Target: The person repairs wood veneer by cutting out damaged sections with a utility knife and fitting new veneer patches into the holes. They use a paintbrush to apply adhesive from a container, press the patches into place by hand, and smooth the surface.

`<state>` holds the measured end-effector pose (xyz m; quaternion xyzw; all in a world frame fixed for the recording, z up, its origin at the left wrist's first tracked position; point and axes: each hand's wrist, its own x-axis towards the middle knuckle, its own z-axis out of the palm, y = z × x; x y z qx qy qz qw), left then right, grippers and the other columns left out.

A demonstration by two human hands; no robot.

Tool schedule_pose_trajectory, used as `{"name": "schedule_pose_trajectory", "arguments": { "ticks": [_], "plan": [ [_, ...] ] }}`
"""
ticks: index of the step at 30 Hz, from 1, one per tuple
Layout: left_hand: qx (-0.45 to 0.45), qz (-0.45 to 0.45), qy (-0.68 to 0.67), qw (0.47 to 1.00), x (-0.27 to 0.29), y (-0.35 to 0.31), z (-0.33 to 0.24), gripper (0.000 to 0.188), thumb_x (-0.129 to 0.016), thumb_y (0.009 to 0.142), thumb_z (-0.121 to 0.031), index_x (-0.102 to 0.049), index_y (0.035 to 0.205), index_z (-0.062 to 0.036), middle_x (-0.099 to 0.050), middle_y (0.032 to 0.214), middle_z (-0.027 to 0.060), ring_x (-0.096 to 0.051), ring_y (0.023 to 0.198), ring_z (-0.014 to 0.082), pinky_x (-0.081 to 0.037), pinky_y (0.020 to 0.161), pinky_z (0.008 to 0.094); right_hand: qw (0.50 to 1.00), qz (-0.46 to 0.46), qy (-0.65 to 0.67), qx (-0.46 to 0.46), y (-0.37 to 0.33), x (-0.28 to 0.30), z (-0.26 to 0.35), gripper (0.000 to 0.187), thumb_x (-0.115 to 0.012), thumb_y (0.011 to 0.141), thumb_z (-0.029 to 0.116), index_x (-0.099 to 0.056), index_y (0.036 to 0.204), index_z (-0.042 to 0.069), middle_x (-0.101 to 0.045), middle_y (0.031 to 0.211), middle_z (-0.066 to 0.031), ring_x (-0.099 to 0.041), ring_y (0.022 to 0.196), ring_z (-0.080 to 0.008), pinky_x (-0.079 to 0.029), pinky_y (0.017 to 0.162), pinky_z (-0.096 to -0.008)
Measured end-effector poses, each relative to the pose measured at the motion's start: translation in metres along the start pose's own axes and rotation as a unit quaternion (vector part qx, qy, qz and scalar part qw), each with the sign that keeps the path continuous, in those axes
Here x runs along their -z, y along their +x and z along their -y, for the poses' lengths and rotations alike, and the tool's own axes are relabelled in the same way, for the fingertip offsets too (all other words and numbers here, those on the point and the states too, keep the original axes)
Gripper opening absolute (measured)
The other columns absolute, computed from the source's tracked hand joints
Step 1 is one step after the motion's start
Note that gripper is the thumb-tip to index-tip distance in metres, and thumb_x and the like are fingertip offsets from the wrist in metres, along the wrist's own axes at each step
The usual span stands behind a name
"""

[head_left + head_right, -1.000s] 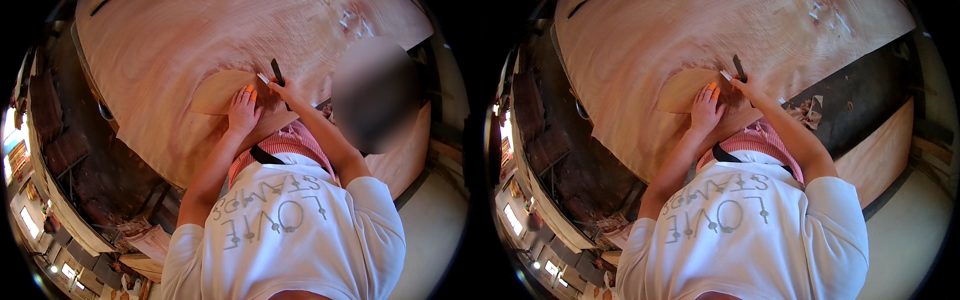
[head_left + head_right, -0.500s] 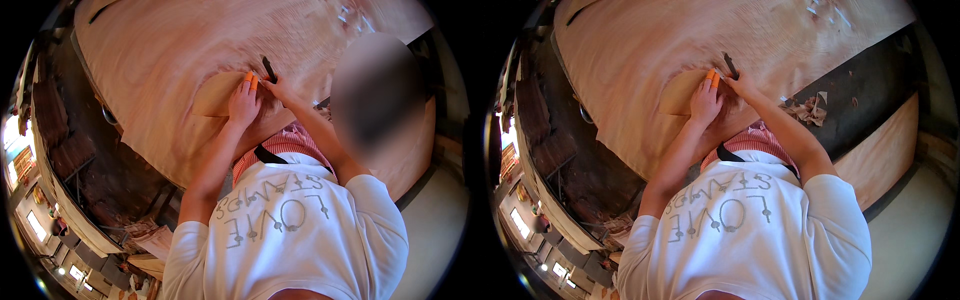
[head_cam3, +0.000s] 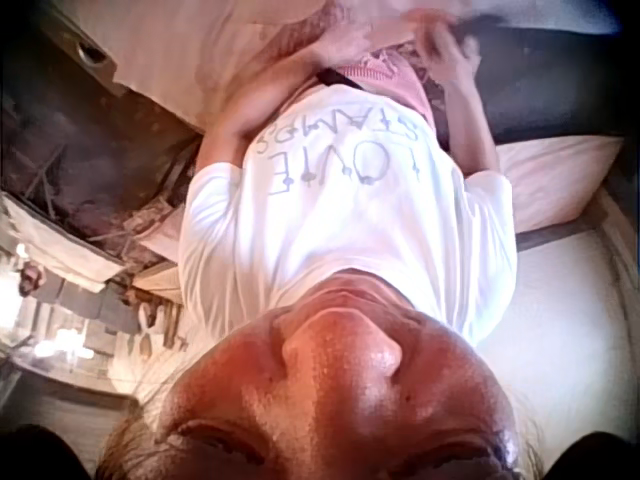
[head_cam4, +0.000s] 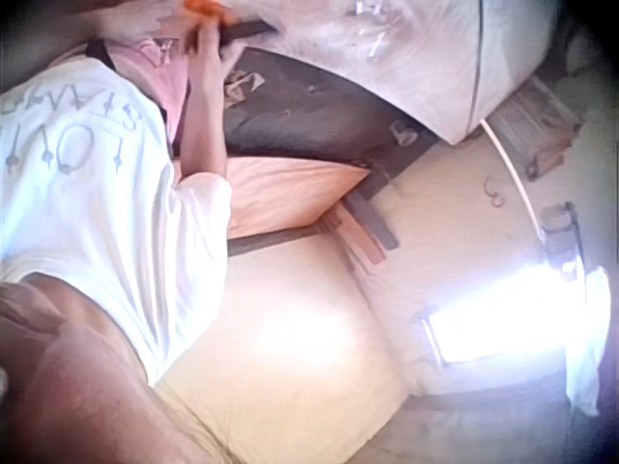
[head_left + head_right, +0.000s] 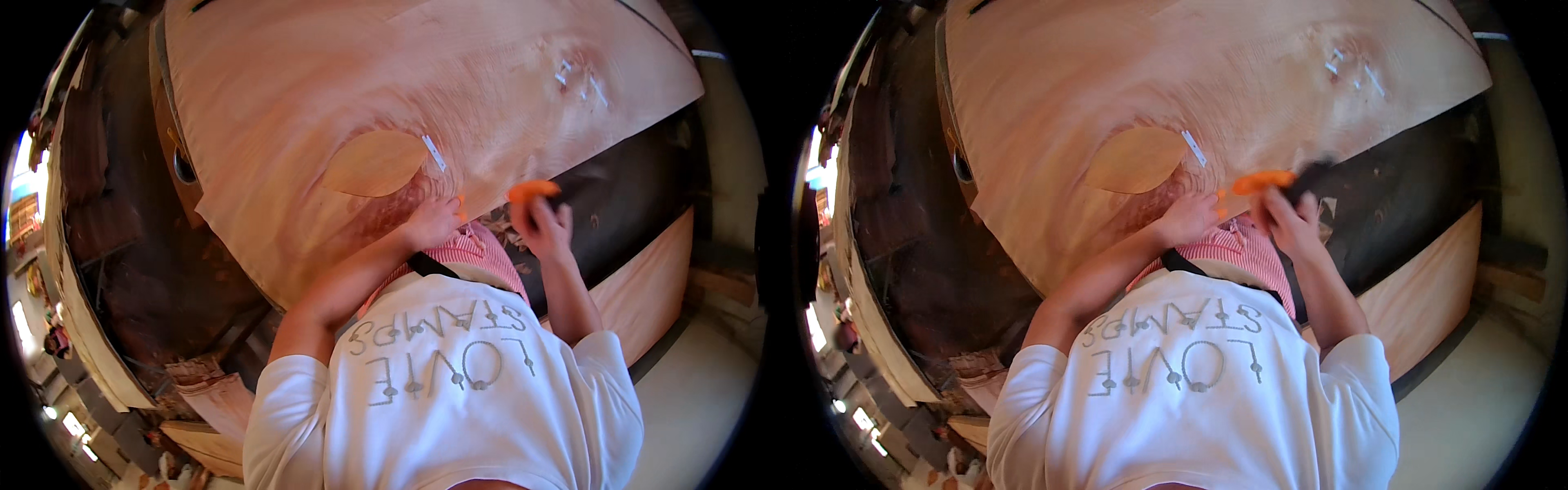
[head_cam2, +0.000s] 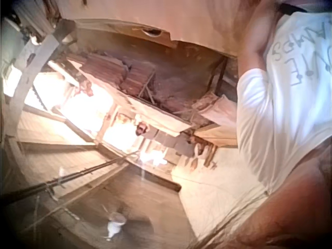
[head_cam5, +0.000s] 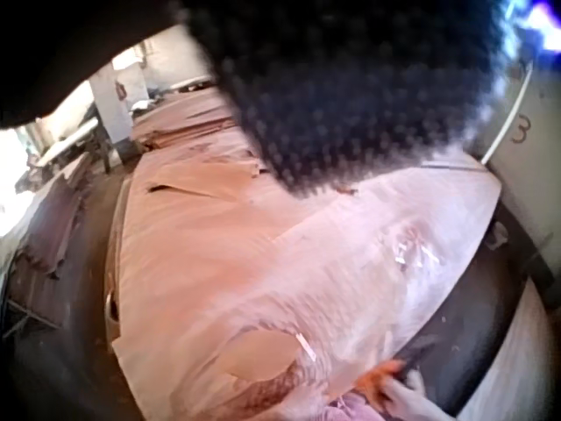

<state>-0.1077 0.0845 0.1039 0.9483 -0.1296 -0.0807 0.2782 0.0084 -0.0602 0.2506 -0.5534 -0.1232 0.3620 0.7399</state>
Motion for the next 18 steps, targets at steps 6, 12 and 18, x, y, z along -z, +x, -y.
{"name": "schedule_pose_trajectory", "arguments": {
  "ticks": [6,12,18],
  "plan": [
    [0.033,0.000,-0.045,0.998,-0.022,-0.029,-0.002,0.025,-0.059,0.076,-0.031,-0.063,0.089,-0.0096,-0.062,0.086,0.0105,-0.060,0.084,0.0290,-0.050,0.069,0.0416,0.828,0.390,0.257,0.311,-0.038,-0.088,0.148,0.011,-0.059,0.080,0.009,-0.065,0.088,0.013,-0.057,0.065,-0.0015,-0.054,0.051,-0.0109,-0.046,0.045,-0.0244],
    [0.122,-0.032,-0.140,0.982,-0.046,-0.118,-0.015,0.025,-0.055,0.080,-0.030,-0.062,0.092,-0.0094,-0.062,0.086,0.0118,-0.059,0.084,0.0314,-0.048,0.070,0.0420,0.714,0.419,0.339,0.447,-0.118,-0.103,0.195,0.026,-0.065,0.070,-0.007,-0.066,0.081,0.016,-0.053,0.069,0.0004,-0.054,0.059,-0.0097,-0.044,0.054,-0.0223],
    [0.219,-0.083,-0.145,0.961,-0.062,-0.144,-0.031,0.026,-0.051,0.084,-0.032,-0.062,0.094,-0.0110,-0.061,0.083,0.0116,-0.059,0.081,0.0308,-0.047,0.066,0.0408,0.608,0.450,0.386,0.528,-0.123,-0.089,0.208,0.025,-0.066,0.069,-0.008,-0.064,0.079,0.014,-0.052,0.071,-0.0011,-0.055,0.060,-0.0109,-0.045,0.056,-0.0239]
  ]
}}
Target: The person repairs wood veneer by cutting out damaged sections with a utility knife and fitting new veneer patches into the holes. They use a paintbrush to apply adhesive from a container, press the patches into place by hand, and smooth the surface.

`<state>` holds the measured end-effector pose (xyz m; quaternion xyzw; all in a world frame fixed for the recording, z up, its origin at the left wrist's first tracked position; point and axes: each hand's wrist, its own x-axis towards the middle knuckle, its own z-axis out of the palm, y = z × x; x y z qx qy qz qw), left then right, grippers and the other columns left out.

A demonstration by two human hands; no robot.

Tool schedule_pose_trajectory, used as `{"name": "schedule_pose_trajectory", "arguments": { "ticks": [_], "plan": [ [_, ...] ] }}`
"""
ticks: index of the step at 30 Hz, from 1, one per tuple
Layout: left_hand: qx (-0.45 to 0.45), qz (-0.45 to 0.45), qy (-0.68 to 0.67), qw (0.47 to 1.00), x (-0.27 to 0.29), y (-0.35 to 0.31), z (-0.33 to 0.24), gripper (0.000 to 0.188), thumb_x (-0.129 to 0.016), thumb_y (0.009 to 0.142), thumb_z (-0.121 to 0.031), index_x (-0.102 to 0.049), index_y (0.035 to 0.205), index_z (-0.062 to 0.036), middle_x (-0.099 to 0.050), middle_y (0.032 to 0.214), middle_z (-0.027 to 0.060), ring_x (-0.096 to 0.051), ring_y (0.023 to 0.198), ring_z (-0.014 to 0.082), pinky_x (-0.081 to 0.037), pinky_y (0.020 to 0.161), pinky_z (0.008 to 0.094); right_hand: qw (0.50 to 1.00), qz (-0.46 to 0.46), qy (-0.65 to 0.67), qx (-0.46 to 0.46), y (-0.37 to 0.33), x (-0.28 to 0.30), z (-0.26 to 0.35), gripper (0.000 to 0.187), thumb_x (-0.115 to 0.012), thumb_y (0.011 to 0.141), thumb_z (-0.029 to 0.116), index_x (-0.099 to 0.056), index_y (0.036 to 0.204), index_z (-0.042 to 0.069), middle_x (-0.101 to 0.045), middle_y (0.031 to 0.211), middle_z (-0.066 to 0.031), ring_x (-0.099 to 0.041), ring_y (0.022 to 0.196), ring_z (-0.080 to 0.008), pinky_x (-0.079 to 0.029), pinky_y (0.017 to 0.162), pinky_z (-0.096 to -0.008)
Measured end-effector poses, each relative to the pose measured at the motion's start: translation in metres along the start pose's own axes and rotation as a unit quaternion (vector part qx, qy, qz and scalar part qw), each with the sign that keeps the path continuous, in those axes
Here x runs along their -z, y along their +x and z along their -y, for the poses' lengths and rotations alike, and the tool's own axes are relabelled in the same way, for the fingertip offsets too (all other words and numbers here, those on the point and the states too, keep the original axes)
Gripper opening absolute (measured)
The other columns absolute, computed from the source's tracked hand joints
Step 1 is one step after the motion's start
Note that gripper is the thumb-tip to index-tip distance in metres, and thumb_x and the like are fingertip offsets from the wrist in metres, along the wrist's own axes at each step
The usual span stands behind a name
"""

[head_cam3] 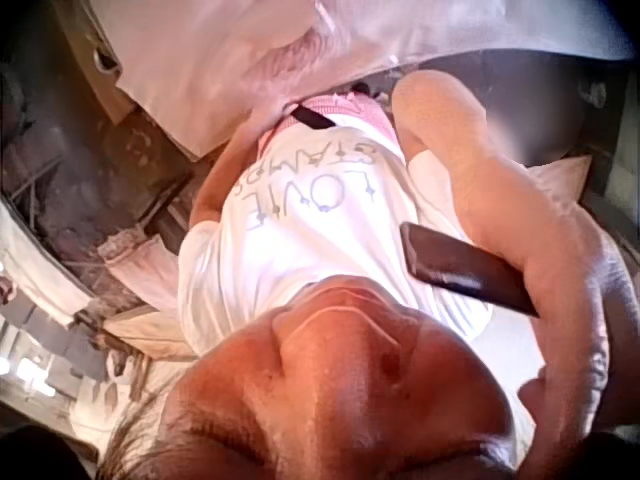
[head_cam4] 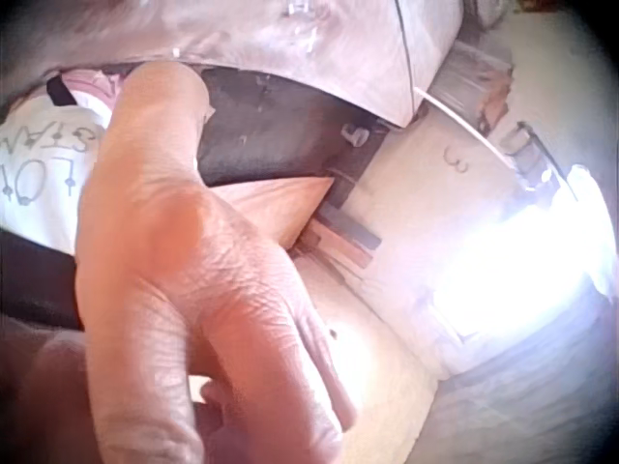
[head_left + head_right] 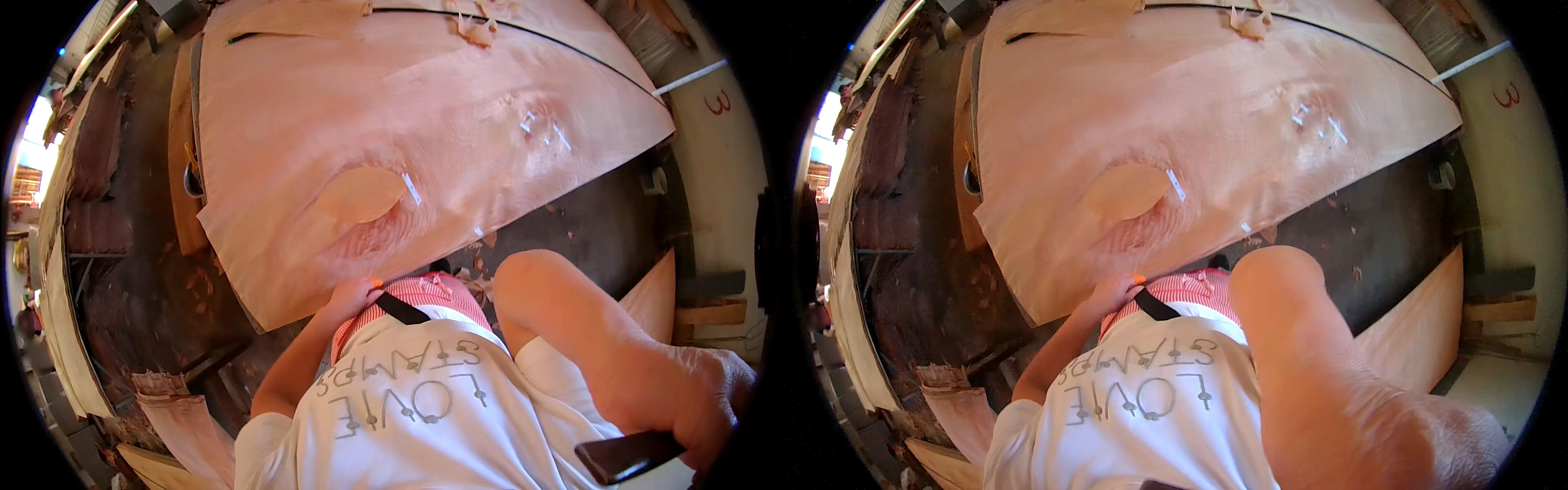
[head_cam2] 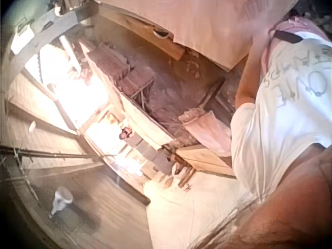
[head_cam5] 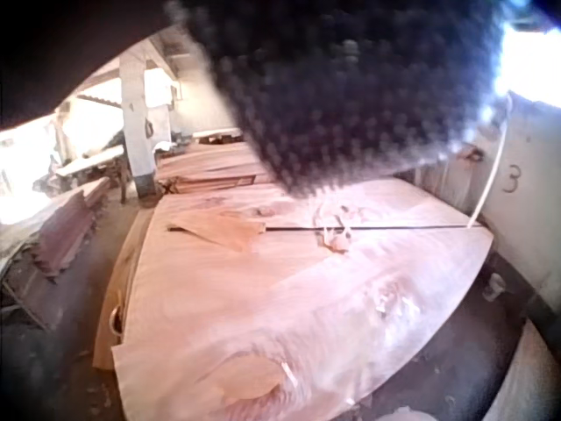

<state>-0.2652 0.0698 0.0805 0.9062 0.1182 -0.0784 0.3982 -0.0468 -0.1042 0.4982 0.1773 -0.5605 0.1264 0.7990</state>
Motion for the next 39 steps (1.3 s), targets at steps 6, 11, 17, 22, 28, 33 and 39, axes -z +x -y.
{"name": "schedule_pose_trajectory", "arguments": {
  "ticks": [6,11,17,22,28,33,39],
  "plan": [
    [0.007,-0.062,0.002,0.998,-0.022,0.026,-0.031,0.023,-0.054,0.084,-0.026,-0.062,0.098,-0.0085,-0.062,0.088,0.0127,-0.059,0.081,0.0304,-0.048,0.070,0.0371,0.995,0.051,0.032,0.076,0.020,0.016,0.054,0.024,-0.066,0.067,-0.009,-0.062,0.077,0.013,-0.051,0.073,-0.0026,-0.055,0.061,-0.0122,-0.046,0.058,-0.0255],
    [0.052,-0.060,-0.098,0.992,-0.058,0.064,-0.030,0.021,-0.055,0.083,-0.023,-0.062,0.097,-0.0081,-0.062,0.088,0.0129,-0.059,0.081,0.0307,-0.048,0.071,0.0364,0.987,0.082,0.060,0.125,0.037,0.040,0.112,0.024,-0.067,0.065,-0.009,-0.060,0.075,0.012,-0.050,0.074,-0.0038,-0.055,0.061,-0.0132,-0.047,0.060,-0.0268],
    [0.316,-0.058,-0.576,0.752,-0.078,0.136,-0.097,0.018,-0.053,0.084,-0.013,-0.061,0.092,0.0011,-0.062,0.084,0.0101,-0.058,0.078,0.0187,-0.046,0.071,0.0265,0.977,0.124,0.062,0.164,0.064,0.061,0.183,0.024,-0.067,0.064,-0.010,-0.058,0.072,0.010,-0.049,0.076,-0.0053,-0.056,0.062,-0.0144,-0.048,0.062,-0.0284],
    [0.224,-0.085,-0.482,0.843,-0.113,0.148,-0.092,0.021,-0.052,0.085,-0.018,-0.062,0.097,-0.0045,-0.063,0.092,0.0138,-0.059,0.086,0.0271,-0.046,0.075,0.0318,0.972,0.139,0.059,0.180,0.079,0.072,0.221,0.024,-0.068,0.062,-0.011,-0.056,0.071,0.009,-0.049,0.078,-0.0065,-0.056,0.063,-0.0154,-0.049,0.064,-0.0298],
    [0.115,-0.074,-0.196,0.971,-0.117,0.164,-0.090,0.026,-0.051,0.085,-0.022,-0.062,0.103,-0.0077,-0.062,0.096,0.0136,-0.059,0.091,0.0291,-0.046,0.078,0.0336,0.960,0.167,0.050,0.218,0.087,0.075,0.254,0.026,-0.068,0.059,-0.012,-0.055,0.071,0.007,-0.048,0.080,-0.0079,-0.056,0.063,-0.0169,-0.050,0.066,-0.0312],
    [0.112,-0.014,-0.189,0.976,-0.121,0.177,-0.073,0.029,-0.049,0.084,-0.025,-0.062,0.104,-0.0093,-0.062,0.099,0.0120,-0.058,0.093,0.0296,-0.046,0.079,0.0348,0.967,0.143,0.017,0.212,0.088,0.079,0.268,0.026,-0.067,0.060,-0.011,-0.055,0.074,0.006,-0.047,0.081,-0.0079,-0.056,0.063,-0.0172,-0.049,0.065,-0.0302],
    [0.162,0.006,-0.187,0.969,-0.117,0.187,-0.072,0.028,-0.048,0.084,-0.029,-0.064,0.099,-0.0107,-0.063,0.097,0.0134,-0.059,0.091,0.0292,-0.046,0.077,0.0341,0.916,-0.103,-0.328,0.206,0.116,0.191,0.277,0.015,-0.048,0.087,0.007,-0.051,0.101,0.009,-0.054,0.092,-0.0043,-0.046,0.064,-0.0114,-0.035,0.052,-0.0202]
  ]
}}
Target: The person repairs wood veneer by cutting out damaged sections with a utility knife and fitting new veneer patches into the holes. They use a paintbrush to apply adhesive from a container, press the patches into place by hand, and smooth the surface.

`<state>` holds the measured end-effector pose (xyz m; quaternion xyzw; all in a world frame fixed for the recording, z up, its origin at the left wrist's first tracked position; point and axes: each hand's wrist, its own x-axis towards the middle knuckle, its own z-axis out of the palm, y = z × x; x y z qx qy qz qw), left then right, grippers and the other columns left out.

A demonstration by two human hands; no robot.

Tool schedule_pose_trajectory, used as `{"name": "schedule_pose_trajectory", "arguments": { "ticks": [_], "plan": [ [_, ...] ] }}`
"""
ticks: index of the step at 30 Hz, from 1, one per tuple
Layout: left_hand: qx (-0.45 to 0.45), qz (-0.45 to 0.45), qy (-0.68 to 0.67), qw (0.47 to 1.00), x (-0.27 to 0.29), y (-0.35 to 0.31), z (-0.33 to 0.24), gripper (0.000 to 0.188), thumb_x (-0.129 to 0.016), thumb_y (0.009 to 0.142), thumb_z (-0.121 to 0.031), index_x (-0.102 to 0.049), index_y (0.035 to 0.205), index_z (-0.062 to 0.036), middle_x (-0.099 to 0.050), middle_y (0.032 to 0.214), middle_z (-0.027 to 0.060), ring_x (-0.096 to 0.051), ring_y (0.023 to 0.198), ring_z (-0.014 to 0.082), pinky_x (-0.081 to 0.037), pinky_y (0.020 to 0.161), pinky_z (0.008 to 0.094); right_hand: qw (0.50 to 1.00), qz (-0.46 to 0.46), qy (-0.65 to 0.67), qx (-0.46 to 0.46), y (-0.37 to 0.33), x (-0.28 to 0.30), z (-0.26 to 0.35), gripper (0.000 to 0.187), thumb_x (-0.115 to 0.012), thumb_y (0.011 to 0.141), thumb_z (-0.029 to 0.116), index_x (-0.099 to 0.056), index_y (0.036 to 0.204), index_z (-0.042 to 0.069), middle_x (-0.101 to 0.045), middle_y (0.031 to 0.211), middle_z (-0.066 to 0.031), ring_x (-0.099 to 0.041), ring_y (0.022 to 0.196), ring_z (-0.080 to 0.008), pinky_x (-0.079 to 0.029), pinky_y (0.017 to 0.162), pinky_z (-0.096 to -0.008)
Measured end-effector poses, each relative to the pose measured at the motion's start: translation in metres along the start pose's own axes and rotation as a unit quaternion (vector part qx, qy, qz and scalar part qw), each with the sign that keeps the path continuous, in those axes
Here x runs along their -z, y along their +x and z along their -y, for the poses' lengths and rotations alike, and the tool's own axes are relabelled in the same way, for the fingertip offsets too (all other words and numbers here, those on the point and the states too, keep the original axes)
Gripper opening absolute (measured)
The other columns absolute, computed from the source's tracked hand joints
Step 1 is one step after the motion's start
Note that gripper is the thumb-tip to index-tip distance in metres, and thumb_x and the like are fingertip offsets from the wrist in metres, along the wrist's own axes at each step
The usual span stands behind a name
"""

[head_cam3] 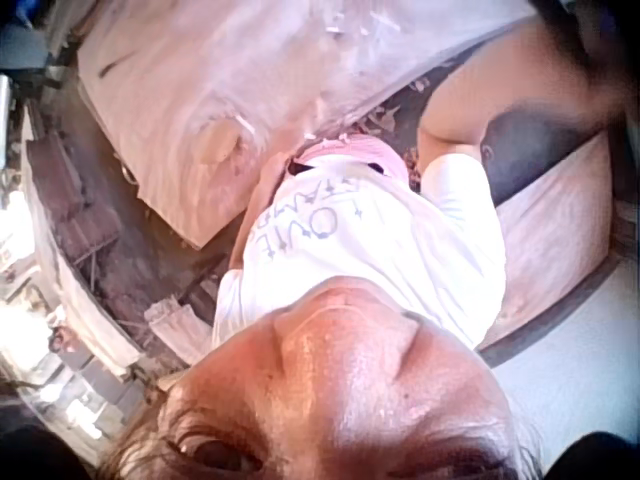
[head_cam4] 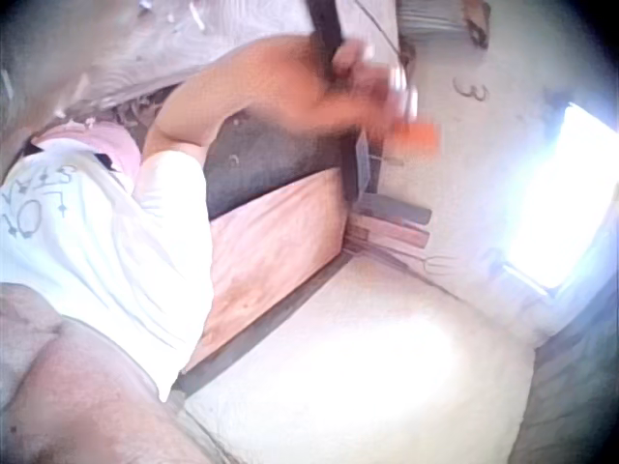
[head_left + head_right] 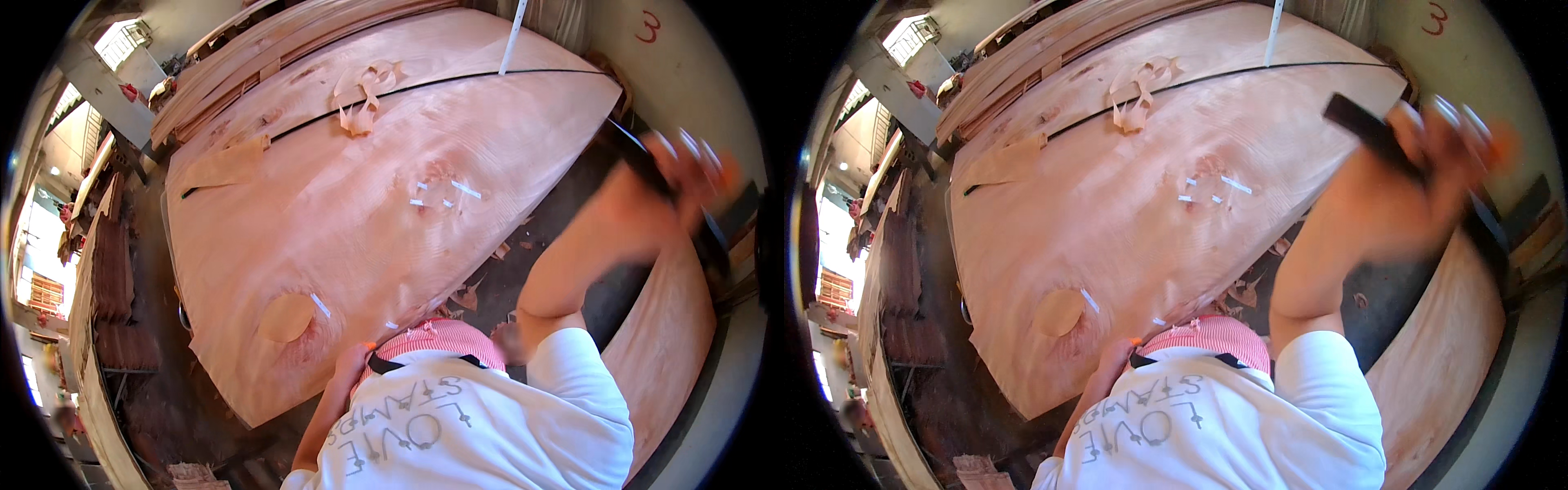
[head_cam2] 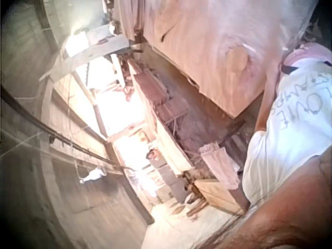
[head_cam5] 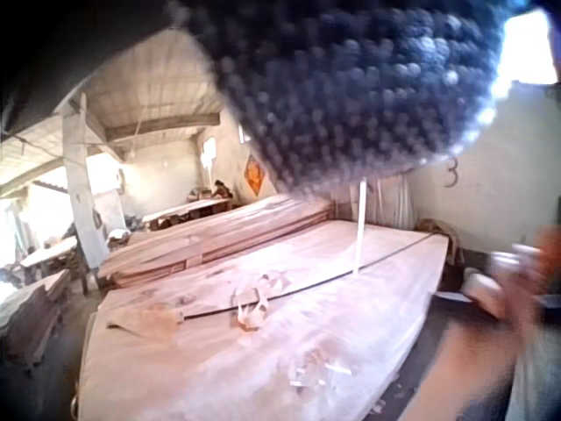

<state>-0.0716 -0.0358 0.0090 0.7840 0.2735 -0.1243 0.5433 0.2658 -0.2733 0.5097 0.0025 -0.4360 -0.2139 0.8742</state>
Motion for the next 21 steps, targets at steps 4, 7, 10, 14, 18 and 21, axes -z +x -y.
{"name": "schedule_pose_trajectory", "arguments": {
  "ticks": [4,7,10,14,18,21],
  "plan": [
    [0.026,-0.029,-0.073,0.997,0.003,-0.013,0.012,0.027,-0.048,0.085,-0.031,-0.065,0.091,-0.0109,-0.064,0.088,0.0143,-0.061,0.082,0.0284,-0.046,0.072,0.0334,0.889,-0.222,-0.352,-0.193,0.043,0.150,-0.092,0.020,-0.044,0.094,0.019,-0.056,0.107,0.009,-0.059,0.086,-0.0024,-0.038,0.059,-0.0057,-0.034,0.048,-0.0190],
    [0.036,-0.026,-0.118,0.992,0.007,-0.011,0.020,0.027,-0.049,0.084,-0.032,-0.065,0.088,-0.0101,-0.064,0.085,0.0150,-0.061,0.079,0.0278,-0.046,0.071,0.0338,0.839,-0.219,-0.382,-0.320,0.062,0.227,-0.142,0.011,-0.053,0.090,0.018,-0.052,0.095,0.008,-0.058,0.073,-0.0056,-0.039,0.045,-0.0054,-0.032,0.038,-0.0200],
    [0.118,-0.022,-0.165,0.979,0.005,-0.015,0.028,0.025,-0.051,0.084,-0.030,-0.065,0.087,-0.0097,-0.064,0.084,0.0152,-0.061,0.077,0.0263,-0.046,0.070,0.0342,0.767,-0.204,-0.492,-0.358,0.065,0.263,-0.177,0.016,-0.057,0.088,0.025,-0.053,0.089,0.009,-0.048,0.058,0.0003,-0.037,0.042,-0.0051,-0.031,0.037,-0.0206],
    [0.162,-0.019,-0.282,0.945,-0.009,-0.021,-0.034,0.026,-0.051,0.083,-0.029,-0.065,0.087,-0.0067,-0.064,0.083,0.0153,-0.059,0.073,0.0214,-0.045,0.069,0.0354,0.775,-0.127,-0.514,-0.345,0.091,0.317,-0.173,0.022,-0.062,0.084,0.032,-0.060,0.093,0.013,-0.040,0.054,0.0055,-0.033,0.042,-0.0036,-0.028,0.037,-0.0186],
    [0.129,-0.068,-0.236,0.961,-0.004,-0.040,0.000,0.021,-0.054,0.083,-0.023,-0.066,0.088,-0.0063,-0.065,0.084,0.0121,-0.060,0.074,0.0221,-0.046,0.068,0.0326,0.798,-0.127,-0.460,-0.368,0.062,0.295,-0.172,0.023,-0.060,0.086,0.031,-0.063,0.097,0.011,-0.040,0.059,0.0086,-0.027,0.044,0.0000,-0.021,0.040,-0.0166],
    [0.031,-0.073,-0.167,0.983,-0.008,-0.045,0.022,0.022,-0.053,0.083,-0.024,-0.066,0.087,-0.0058,-0.065,0.085,0.0131,-0.060,0.075,0.0228,-0.046,0.069,0.0329,0.817,-0.112,-0.453,-0.338,0.044,0.262,-0.152,0.024,-0.057,0.088,0.028,-0.064,0.099,0.008,-0.043,0.063,0.0086,-0.025,0.045,0.0012,-0.017,0.041,-0.0167]
  ]
}}
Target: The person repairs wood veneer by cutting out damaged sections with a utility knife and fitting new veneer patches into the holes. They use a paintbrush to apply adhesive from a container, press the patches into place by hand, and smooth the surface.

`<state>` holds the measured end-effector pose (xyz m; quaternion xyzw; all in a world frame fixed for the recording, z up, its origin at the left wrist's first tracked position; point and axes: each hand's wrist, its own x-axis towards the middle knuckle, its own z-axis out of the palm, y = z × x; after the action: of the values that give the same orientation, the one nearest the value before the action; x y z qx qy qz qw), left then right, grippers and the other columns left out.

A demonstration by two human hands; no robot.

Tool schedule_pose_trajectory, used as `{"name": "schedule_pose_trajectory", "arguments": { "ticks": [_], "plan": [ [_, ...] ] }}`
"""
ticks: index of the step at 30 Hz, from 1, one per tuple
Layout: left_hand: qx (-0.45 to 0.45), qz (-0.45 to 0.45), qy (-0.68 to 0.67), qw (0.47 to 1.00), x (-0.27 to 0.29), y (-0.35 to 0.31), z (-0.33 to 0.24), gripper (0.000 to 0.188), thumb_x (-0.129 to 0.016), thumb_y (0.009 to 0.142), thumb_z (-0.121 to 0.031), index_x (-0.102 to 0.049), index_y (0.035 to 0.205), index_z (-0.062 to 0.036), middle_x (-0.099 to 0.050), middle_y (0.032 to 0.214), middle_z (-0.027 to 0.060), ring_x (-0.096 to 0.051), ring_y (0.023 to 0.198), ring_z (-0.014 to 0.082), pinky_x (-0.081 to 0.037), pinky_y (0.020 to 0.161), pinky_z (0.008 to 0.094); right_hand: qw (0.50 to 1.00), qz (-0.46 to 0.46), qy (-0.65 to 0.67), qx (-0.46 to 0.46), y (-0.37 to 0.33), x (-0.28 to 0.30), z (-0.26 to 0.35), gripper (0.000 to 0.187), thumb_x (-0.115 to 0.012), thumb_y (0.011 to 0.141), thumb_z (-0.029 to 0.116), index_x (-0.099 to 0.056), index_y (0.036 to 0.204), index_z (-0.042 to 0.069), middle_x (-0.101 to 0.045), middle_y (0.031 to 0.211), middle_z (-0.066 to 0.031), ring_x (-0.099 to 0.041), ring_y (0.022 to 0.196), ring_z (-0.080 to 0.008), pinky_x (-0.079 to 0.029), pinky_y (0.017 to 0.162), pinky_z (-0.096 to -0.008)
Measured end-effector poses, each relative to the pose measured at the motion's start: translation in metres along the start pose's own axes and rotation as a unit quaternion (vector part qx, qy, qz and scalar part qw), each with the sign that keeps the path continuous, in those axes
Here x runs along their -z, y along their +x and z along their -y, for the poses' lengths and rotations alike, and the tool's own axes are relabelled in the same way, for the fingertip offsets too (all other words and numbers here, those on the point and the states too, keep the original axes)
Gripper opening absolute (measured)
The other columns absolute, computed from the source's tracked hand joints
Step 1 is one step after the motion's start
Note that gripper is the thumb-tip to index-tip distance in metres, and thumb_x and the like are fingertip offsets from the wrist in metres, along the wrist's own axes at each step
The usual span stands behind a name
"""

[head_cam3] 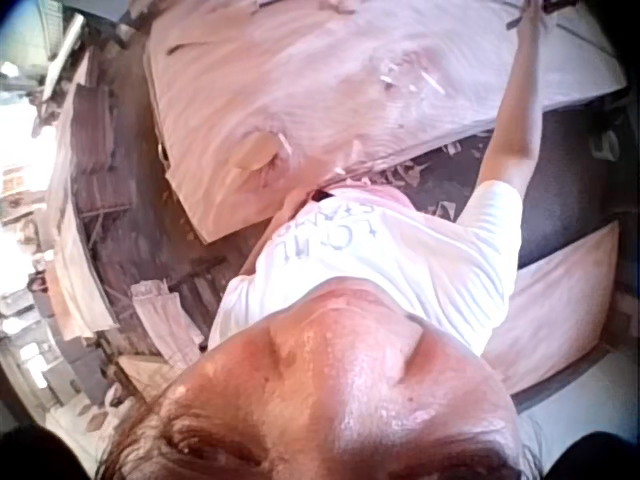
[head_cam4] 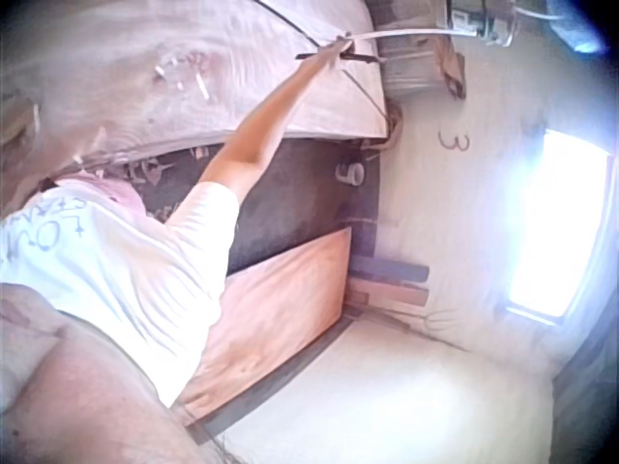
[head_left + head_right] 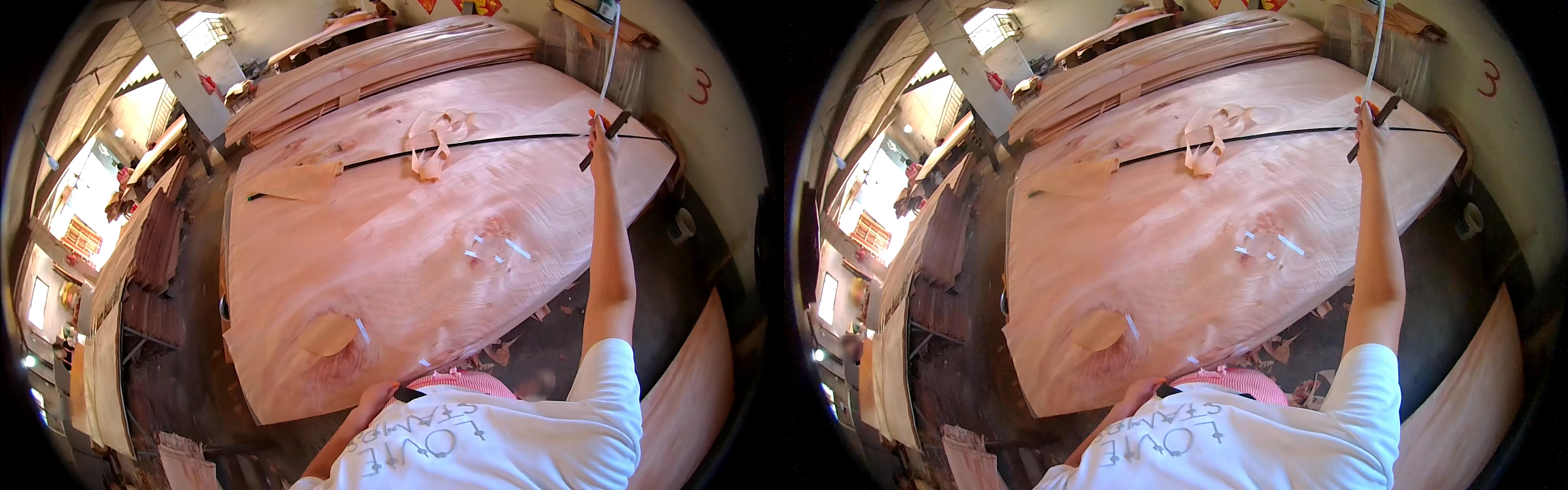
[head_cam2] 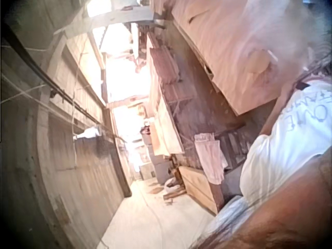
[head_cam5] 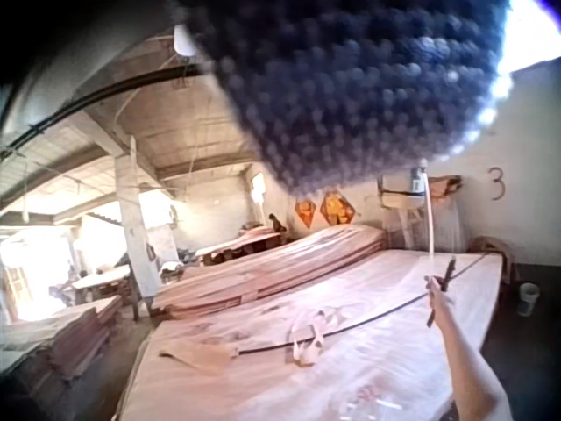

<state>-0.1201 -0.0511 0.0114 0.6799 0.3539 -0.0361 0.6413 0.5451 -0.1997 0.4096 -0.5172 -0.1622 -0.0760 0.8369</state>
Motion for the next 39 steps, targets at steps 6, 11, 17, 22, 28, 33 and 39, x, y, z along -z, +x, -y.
{"name": "schedule_pose_trajectory", "arguments": {
  "ticks": [6,11,17,22,28,33,39],
  "plan": [
    [0.044,-0.006,0.067,0.997,0.000,-0.006,-0.019,0.029,-0.050,0.085,-0.028,-0.065,0.088,-0.0043,-0.064,0.089,0.0165,-0.060,0.077,0.0252,-0.045,0.072,0.0342,0.995,-0.019,0.085,-0.045,0.009,0.019,-0.024,0.018,-0.060,0.083,0.027,-0.065,0.093,0.012,-0.049,0.071,0.0096,-0.028,0.046,0.0007,-0.021,0.041,-0.0175],
    [0.042,0.052,0.056,0.996,-0.021,0.042,-0.049,0.028,-0.048,0.084,-0.026,-0.065,0.085,-0.0042,-0.065,0.085,0.0145,-0.059,0.078,0.0220,-0.044,0.072,0.0337,0.968,-0.167,0.177,-0.054,0.088,0.162,-0.098,0.012,-0.059,0.082,0.025,-0.058,0.075,0.015,-0.047,0.062,0.0062,-0.029,0.038,-0.0064,-0.024,0.034,-0.0214],
    [0.084,0.041,0.007,0.996,-0.003,0.011,-0.045,0.026,-0.048,0.083,-0.026,-0.063,0.077,-0.0052,-0.064,0.080,0.0129,-0.059,0.076,0.0230,-0.044,0.070,0.0338,0.952,-0.014,0.094,-0.292,-0.054,0.103,-0.184,0.016,-0.057,0.084,0.030,-0.061,0.084,0.014,-0.044,0.058,0.0072,-0.026,0.038,-0.0039,-0.019,0.034,-0.0208],
    [-0.055,0.066,0.295,0.951,0.007,-0.016,-0.102,0.028,-0.048,0.084,-0.031,-0.062,0.078,-0.0072,-0.063,0.081,0.0159,-0.060,0.077,0.0314,-0.047,0.067,0.0392,0.917,0.295,-0.098,-0.251,-0.201,0.011,-0.163,0.021,-0.053,0.089,0.030,-0.061,0.089,0.011,-0.043,0.056,0.0076,-0.028,0.040,-0.0006,-0.019,0.036,-0.0191],
    [-0.140,-0.120,0.137,0.973,0.013,-0.020,-0.142,0.036,-0.053,0.087,-0.034,-0.059,0.108,-0.0052,-0.065,0.090,0.0166,-0.063,0.084,0.0264,-0.050,0.071,0.0340,0.759,0.590,-0.163,-0.221,-0.360,-0.062,-0.114,0.029,-0.052,0.089,0.017,-0.058,0.115,0.009,-0.053,0.066,0.0054,-0.036,0.051,-0.0011,-0.027,0.045,-0.0173],
    [-0.166,-0.239,-0.064,0.955,0.035,-0.023,-0.167,0.028,-0.055,0.088,-0.025,-0.062,0.101,-0.0010,-0.063,0.078,0.0050,-0.055,0.073,0.0073,-0.045,0.064,0.0232,0.683,0.676,-0.103,-0.255,-0.468,-0.114,-0.121,0.036,-0.051,0.088,0.006,-0.049,0.124,0.008,-0.054,0.072,0.0019,-0.047,0.065,-0.0060,-0.038,0.060,-0.0214],
    [-0.103,-0.278,-0.115,0.948,0.086,-0.043,-0.150,0.016,-0.060,0.084,-0.016,-0.066,0.093,-0.0039,-0.062,0.076,0.0010,-0.054,0.070,0.0063,-0.044,0.064,0.0229,0.687,0.656,-0.126,-0.287,-0.535,-0.156,-0.130,0.036,-0.055,0.085,0.003,-0.049,0.120,0.004,-0.056,0.070,-0.0003,-0.051,0.063,-0.0069,-0.040,0.057,-0.0211]
  ]
}}
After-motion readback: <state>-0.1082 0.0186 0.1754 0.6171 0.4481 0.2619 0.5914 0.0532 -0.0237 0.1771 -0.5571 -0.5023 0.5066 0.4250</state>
